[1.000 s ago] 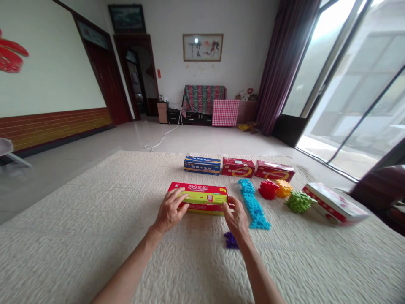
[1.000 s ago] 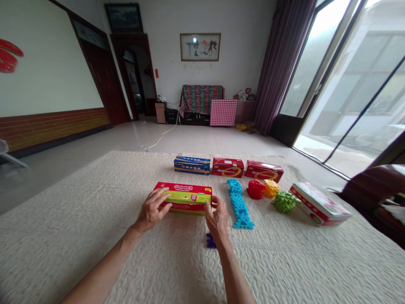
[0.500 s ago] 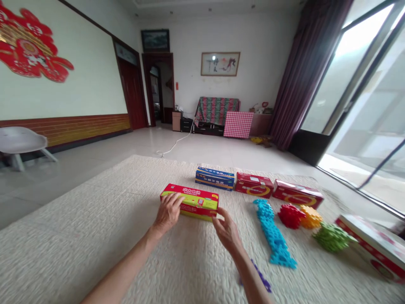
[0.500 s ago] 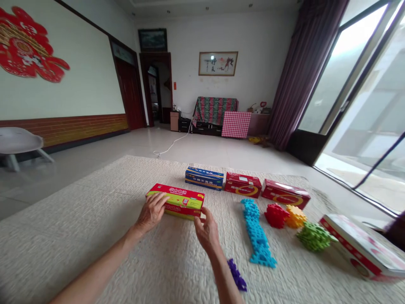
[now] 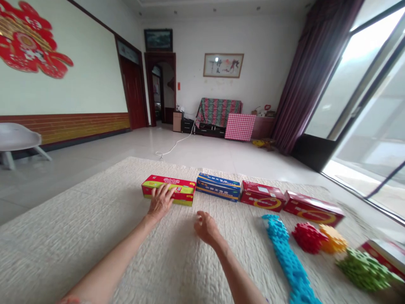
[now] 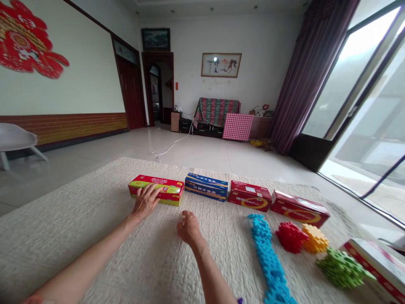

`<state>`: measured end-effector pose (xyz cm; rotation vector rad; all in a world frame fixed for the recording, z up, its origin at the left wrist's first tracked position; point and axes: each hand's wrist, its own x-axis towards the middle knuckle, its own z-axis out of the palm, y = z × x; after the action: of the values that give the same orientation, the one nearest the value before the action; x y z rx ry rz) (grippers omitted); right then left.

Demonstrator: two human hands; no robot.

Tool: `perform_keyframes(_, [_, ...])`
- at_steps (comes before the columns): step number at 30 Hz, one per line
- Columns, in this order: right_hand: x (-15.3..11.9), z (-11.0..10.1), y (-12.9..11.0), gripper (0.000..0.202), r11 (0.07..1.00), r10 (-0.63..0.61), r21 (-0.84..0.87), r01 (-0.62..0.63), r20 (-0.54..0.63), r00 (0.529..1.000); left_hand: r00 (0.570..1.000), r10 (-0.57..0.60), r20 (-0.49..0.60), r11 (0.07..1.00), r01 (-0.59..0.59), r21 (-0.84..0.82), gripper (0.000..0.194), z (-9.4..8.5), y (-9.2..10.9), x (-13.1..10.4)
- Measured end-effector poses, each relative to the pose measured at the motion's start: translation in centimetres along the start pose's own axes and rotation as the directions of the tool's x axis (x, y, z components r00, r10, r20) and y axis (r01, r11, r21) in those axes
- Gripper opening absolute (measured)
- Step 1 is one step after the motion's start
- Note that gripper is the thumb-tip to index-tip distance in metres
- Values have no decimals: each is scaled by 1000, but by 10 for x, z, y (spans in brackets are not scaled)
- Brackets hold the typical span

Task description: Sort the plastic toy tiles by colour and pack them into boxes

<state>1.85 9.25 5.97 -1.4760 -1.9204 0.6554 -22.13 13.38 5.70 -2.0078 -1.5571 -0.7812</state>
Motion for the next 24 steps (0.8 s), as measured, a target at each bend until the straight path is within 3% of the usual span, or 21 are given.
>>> perform_keyframes(4, [6,-3,12,33,999,-9,-48,10,35,999,999,-24,22,999,25,-34,44,23,-21,22])
perform_keyframes(9, [5,-5,16,34,996,-69,-51,70,29,997,997,-6,81,997,12,-70,44,49,-44,50])
perform_keyframes(12, [6,-17,20,37,990,-132,-42,131,-5,991,989,9,146,999,-4,-36,48,53,-52,65])
perform_keyframes(14, [12,-34,25,38,985,-166,-52,163,-62,984,988,19,156,1000,-18,-4,52,48,-46,75])
perform_keyframes(16, [23,-54,32,40,980,-190,-93,177,-148,971,995,35,94,999,-34,-15,54,40,-27,84])
perform_keyframes(19, [43,-82,42,45,953,-213,-269,137,-279,936,986,163,-18,976,-164,-144,48,33,23,94])
perform_keyframes(22, [57,-98,48,51,888,-174,-459,28,-279,944,966,255,-33,942,-256,-218,42,42,78,100])
perform_keyframes(24, [60,-101,50,51,845,-140,-534,-9,-238,961,972,232,-27,935,-231,-269,39,53,105,101])
